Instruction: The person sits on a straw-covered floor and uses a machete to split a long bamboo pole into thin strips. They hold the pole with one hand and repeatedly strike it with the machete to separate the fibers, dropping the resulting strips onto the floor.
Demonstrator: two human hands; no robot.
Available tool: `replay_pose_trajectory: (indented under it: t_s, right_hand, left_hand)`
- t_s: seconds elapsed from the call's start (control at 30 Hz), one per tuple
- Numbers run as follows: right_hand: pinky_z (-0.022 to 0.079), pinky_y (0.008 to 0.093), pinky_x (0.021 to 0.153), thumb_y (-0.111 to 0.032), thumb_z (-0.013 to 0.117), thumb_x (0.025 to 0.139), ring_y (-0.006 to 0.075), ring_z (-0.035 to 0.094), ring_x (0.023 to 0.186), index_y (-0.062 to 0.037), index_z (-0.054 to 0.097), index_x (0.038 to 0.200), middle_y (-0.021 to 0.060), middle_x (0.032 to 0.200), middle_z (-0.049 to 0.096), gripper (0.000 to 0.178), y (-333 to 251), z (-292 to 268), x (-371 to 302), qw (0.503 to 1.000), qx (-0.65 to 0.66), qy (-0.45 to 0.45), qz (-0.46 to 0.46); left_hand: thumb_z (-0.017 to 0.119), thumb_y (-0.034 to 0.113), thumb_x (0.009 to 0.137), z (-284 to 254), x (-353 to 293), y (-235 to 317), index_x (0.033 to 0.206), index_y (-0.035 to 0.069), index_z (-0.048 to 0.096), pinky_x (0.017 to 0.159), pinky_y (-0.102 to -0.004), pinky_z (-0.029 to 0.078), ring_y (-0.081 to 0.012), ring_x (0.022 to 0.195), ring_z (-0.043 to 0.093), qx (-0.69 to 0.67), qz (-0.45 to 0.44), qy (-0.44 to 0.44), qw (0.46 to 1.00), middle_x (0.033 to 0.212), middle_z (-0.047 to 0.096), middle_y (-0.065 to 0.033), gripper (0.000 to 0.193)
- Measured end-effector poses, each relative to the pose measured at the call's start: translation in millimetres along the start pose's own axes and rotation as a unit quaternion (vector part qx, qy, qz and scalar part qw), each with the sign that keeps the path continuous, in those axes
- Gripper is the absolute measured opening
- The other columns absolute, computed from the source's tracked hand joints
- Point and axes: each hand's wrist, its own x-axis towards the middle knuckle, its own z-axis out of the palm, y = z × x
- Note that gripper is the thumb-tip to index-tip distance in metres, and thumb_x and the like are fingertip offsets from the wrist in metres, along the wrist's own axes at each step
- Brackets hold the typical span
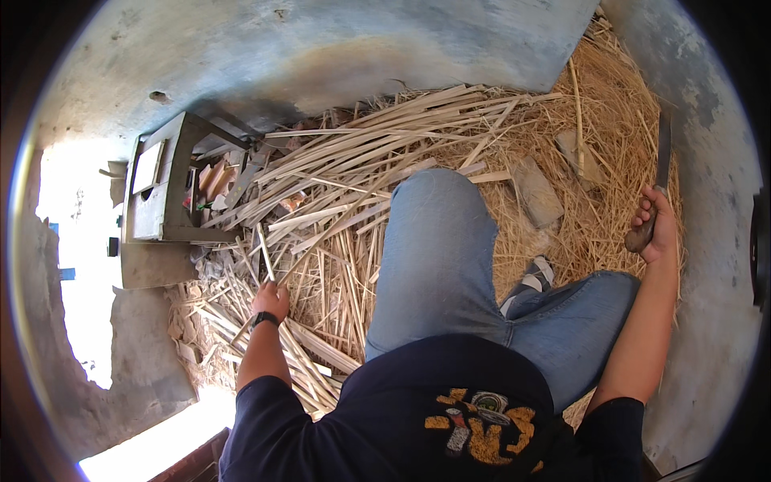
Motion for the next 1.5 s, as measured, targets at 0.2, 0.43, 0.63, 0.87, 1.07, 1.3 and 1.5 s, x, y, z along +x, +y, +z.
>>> replay_pose_trajectory:
  t_s: [0.2,0.43,0.63,0.87,1.07,1.3,1.5]
  right_hand:
    - [0.041,0.0204,0.049,-0.02,0.061,0.094,0.0028,0.046,0.055,-0.013,0.054,0.092,-0.0065,0.071,0.049,0.01,-0.8,12.5,8.3,1.0,0.014,0.014,0.008]
    - [0.04,0.0198,0.047,-0.02,0.061,0.095,0.002,0.045,0.053,-0.0123,0.055,0.091,-0.0074,0.069,0.048,0.01,-1.4,27.9,9.6,0.998,0.008,0.06,0.01]
    - [0.039,0.0201,0.048,-0.021,0.063,0.093,0.003,0.045,0.053,-0.0143,0.052,0.091,-0.0065,0.068,0.048,0.013,-1.1,40.1,15.4,0.996,-0.012,0.083,0.03]
    - [0.039,0.0213,0.049,-0.021,0.064,0.091,0.0038,0.044,0.053,-0.0136,0.053,0.094,-0.0058,0.068,0.047,0.013,4.1,40.6,25.6,0.995,-0.043,0.082,0.045]
    - [0.037,0.0212,0.049,-0.021,0.063,0.092,0.0039,0.043,0.053,-0.0116,0.054,0.098,-0.0056,0.068,0.046,0.014,7.0,41.6,31.3,0.995,-0.063,0.066,0.045]
    - [0.037,0.0209,0.05,-0.02,0.062,0.092,0.0037,0.043,0.054,-0.0103,0.054,0.101,-0.0049,0.07,0.046,0.015,6.1,42.1,29.8,0.995,-0.076,0.06,0.034]
    - [0.037,0.021,0.05,-0.02,0.061,0.092,0.0041,0.043,0.054,-0.0095,0.053,0.103,-0.004,0.071,0.046,0.017,3.3,45.3,23.4,0.995,-0.087,0.043,0.031]
  left_hand:
    - [0.058,0.045,0.092,51.2,106.2,74.3,0.126,0.007,0.059,0.104,-0.0492,0.042,-0.0404,0.123,0.052,-0.055,0.088,-0.034,0.994,0.134,0.053,-0.0227,0.051]
    - [0.054,0.043,0.094,44.1,207.6,266.7,0.127,0.005,0.058,0.104,-0.0473,0.043,-0.0407,0.122,0.053,-0.104,0.174,-0.148,0.968,0.127,0.059,-0.0246,0.051]
    - [0.045,0.034,0.097,74.2,277.3,330.3,0.131,0.004,0.053,0.105,-0.0479,0.043,-0.0407,0.125,0.052,-0.077,0.175,-0.119,0.974,0.133,0.056,-0.0243,0.046]
    - [0.047,0.034,0.097,92.2,291.3,346.5,0.14,0.008,0.046,0.109,-0.0492,0.039,-0.035,0.133,0.046,0.024,0.09,-0.134,0.987,0.149,0.042,-0.0169,0.05]
    - [0.05,0.035,0.096,87.9,275.0,359.1,0.148,0.012,0.039,0.115,-0.0504,0.026,-0.0294,0.143,0.032,0.119,0.065,-0.125,0.983,0.153,0.038,-0.009,0.058]
    - [0.053,0.036,0.096,64.2,258.2,359.8,0.134,0.014,0.057,0.11,-0.0487,0.034,-0.0318,0.137,0.039,0.157,0.11,-0.153,0.97,0.143,0.047,-0.0112,0.045]
    - [0.055,0.027,0.092,63.2,251.5,351.1,0.129,0.015,0.062,0.109,-0.0505,0.038,-0.0326,0.136,0.04,0.155,0.126,-0.182,0.963,0.14,0.047,-0.0113,0.04]
